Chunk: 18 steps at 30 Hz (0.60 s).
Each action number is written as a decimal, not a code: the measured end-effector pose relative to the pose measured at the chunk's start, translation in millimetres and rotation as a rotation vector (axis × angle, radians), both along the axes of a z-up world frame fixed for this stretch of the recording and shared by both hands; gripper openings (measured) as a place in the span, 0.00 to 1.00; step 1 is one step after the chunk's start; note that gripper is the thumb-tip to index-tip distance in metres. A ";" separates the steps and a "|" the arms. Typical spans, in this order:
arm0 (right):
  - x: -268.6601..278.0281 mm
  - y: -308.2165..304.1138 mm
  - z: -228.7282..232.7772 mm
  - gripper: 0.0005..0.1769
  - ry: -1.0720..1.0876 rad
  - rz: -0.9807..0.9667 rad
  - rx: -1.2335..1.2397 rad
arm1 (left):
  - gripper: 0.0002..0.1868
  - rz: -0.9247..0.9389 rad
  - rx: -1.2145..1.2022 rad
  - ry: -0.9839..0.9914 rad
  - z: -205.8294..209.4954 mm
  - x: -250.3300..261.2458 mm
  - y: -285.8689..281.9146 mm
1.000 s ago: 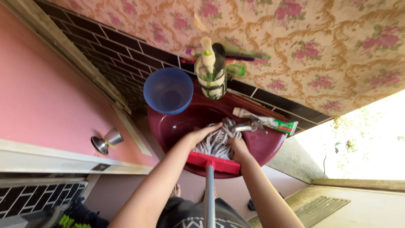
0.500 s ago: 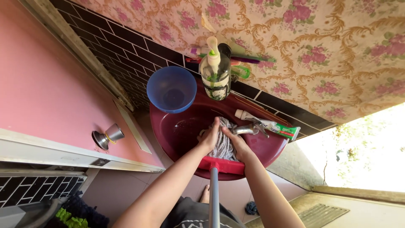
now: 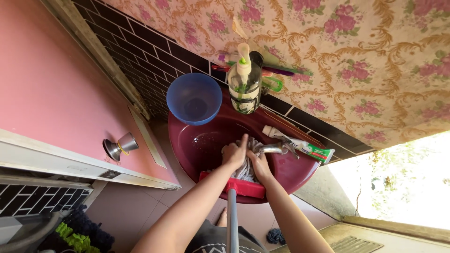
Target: Rinsing and washing a mop head in a bathroom sink.
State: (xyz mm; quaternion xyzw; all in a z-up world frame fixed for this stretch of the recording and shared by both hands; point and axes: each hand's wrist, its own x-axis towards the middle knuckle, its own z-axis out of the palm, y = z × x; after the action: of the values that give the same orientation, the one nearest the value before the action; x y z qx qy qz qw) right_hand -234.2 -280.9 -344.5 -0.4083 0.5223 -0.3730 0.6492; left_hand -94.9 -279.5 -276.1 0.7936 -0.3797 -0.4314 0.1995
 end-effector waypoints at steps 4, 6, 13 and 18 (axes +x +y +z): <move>8.3 6.6 54.9 0.23 -0.186 0.177 -0.002 | 0.48 0.003 -0.152 -0.015 -109.6 14.8 -15.9; 9.6 5.6 75.3 0.20 -0.483 0.136 0.512 | 0.44 -0.169 -0.296 0.020 -147.0 15.9 -21.7; 6.3 -6.0 33.6 0.20 -0.180 -0.032 0.326 | 0.62 -0.116 -0.029 -0.222 59.0 15.9 22.0; 5.9 -7.5 18.1 0.26 -0.408 0.005 0.351 | 0.81 -0.287 0.216 0.396 -42.3 38.9 6.7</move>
State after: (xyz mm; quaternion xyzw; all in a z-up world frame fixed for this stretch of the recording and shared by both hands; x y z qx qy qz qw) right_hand -228.3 -288.4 -326.4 -0.2073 0.4360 -0.3498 0.8029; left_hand -56.0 -272.8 -318.4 0.6487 -0.3937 -0.6400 0.1208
